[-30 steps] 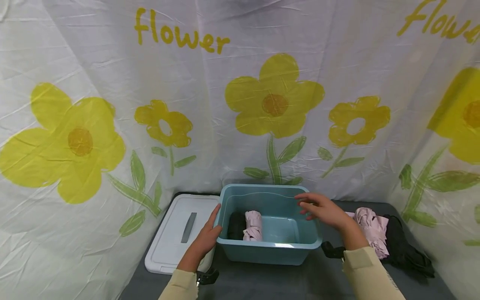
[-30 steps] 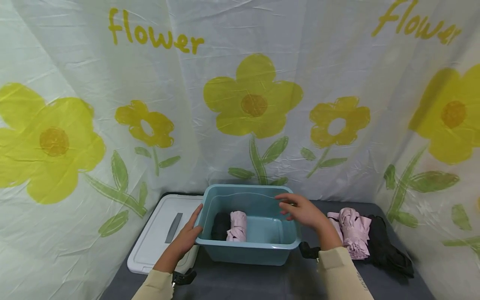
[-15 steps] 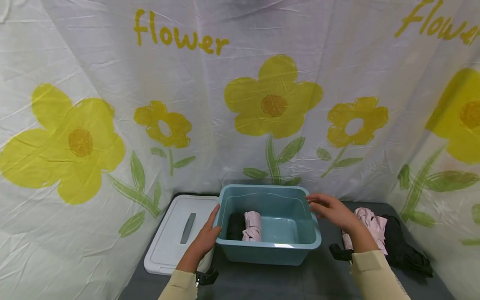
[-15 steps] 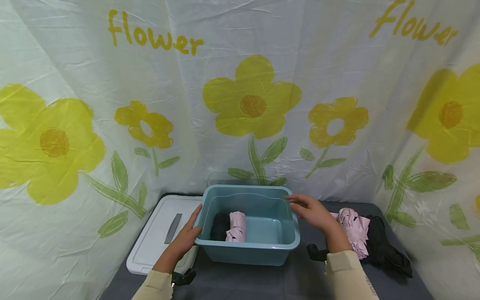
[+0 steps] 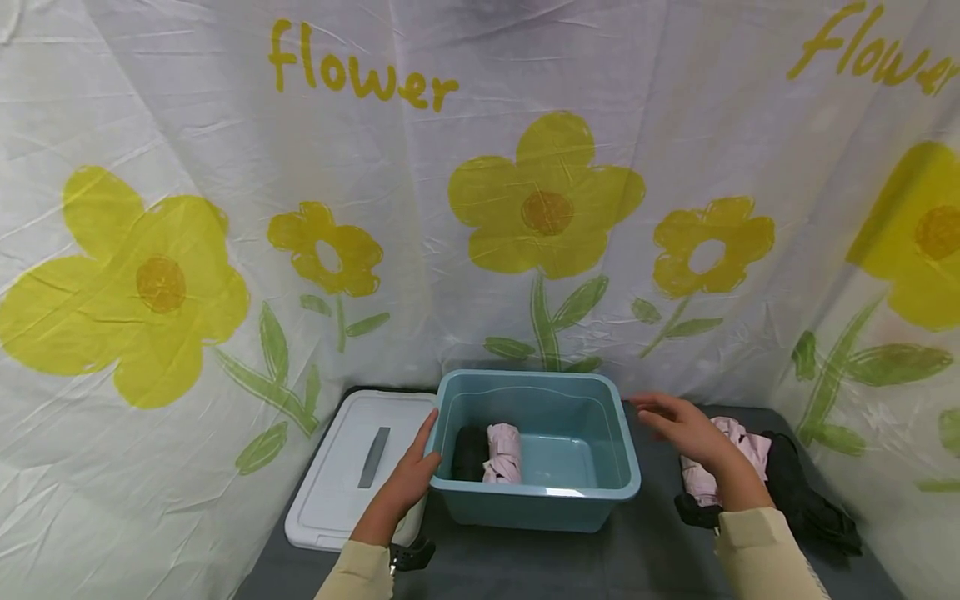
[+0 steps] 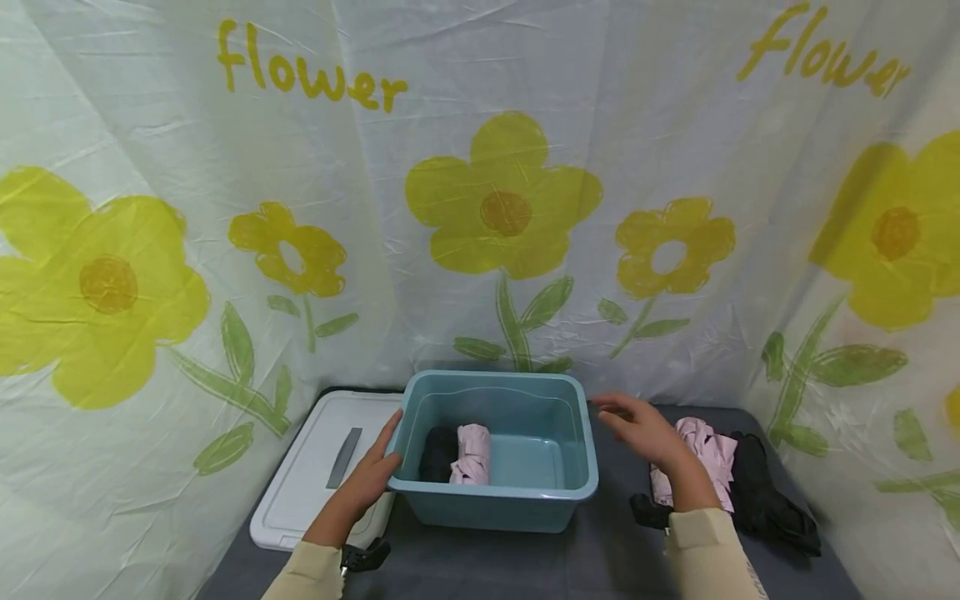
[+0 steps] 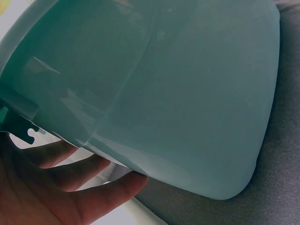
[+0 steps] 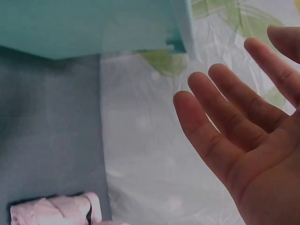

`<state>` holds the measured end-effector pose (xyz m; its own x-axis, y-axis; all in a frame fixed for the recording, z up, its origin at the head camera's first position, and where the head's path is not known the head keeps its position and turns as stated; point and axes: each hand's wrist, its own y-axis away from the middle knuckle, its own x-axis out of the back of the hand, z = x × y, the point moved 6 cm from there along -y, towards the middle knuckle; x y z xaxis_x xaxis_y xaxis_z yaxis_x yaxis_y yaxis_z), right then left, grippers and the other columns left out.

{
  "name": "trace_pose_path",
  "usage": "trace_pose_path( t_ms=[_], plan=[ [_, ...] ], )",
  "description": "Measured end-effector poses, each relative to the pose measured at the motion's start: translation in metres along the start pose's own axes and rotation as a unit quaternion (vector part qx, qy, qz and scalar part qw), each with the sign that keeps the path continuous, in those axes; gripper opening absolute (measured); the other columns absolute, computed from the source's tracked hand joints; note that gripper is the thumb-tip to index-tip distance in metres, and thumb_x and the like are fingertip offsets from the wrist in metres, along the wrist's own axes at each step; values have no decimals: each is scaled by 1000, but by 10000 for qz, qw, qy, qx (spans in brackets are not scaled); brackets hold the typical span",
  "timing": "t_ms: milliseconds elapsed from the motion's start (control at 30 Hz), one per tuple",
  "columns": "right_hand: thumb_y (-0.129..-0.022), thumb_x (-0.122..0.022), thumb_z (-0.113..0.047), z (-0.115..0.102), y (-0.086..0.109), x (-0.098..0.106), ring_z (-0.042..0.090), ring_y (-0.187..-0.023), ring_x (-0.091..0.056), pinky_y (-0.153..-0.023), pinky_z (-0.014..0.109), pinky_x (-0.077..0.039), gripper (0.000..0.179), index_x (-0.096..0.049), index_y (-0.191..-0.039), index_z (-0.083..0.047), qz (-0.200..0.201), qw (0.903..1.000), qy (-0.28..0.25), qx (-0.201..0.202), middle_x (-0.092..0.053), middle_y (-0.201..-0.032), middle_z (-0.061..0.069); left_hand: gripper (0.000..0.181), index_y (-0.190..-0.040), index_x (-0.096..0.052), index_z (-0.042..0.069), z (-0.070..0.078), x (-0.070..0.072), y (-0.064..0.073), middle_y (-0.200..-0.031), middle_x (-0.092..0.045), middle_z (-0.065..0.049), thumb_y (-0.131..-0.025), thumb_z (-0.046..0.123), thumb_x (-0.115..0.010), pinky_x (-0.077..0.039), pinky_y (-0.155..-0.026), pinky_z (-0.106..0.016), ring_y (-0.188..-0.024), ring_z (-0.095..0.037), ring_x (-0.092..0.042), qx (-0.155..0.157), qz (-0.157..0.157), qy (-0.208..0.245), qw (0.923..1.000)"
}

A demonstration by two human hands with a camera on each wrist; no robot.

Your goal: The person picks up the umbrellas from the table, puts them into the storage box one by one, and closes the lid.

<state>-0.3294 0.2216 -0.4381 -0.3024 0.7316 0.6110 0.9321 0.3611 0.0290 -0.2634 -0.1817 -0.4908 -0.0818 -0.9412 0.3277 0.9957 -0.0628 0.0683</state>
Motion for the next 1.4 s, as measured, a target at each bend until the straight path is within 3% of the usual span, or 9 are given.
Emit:
trace_pose_path(
  t_ms=[133, 367, 633, 1200, 1400],
  plan=[
    [-99, -50, -35, 8, 4, 3, 43, -120, -54, -84, 44, -54, 53, -49, -138, 1, 40, 9999, 138, -14, -52, -137, 27, 72, -157, -13, 19, 0, 1, 0, -161, -16, -17, -91, 4, -39, -31, -100, -68, -139, -45, -28, 23, -73, -34, 10000],
    [-99, -50, -37, 21, 10, 11, 44, -121, -54, -86, 50, -51, 50, -52, -137, -3, 216, 9978, 576, -259, -52, -137, 26, 73, -156, -13, 31, -34, -2, -19, -162, -16, -10, -92, 9, -39, -31, -100, -69, -140, -42, -29, -18, 25, -125, 9999],
    [-99, -49, -38, 34, 15, 15, 49, -121, -50, -88, 59, -47, 51, -51, -137, -3, 185, 9919, 1134, -540, -47, -140, 29, 72, -156, -13, 31, -36, -1, -21, -162, -16, -10, -92, 10, -38, -32, -100, -68, -140, -43, -29, -62, 14, -120, 9999],
    [-96, -54, -26, 53, 25, 22, 54, -120, -45, -90, 66, -39, 42, -57, -128, 2, 657, 9760, 2069, -150, -52, -130, 33, 73, -156, -14, 32, -35, -2, -19, -162, -17, -11, -92, 10, -41, -32, -99, -70, -140, -44, -30, 66, 40, -65, 9999],
    [-96, -55, -27, 64, 27, 25, 57, -122, -38, -91, 70, -35, 43, -56, -129, 0, 732, 9709, 2252, -370, -45, -134, 36, 73, -156, -14, 34, -34, -2, -19, -162, -18, -10, -91, 11, -41, -33, -98, -70, -140, -44, -30, 55, 9, -52, 10000]
  ],
)
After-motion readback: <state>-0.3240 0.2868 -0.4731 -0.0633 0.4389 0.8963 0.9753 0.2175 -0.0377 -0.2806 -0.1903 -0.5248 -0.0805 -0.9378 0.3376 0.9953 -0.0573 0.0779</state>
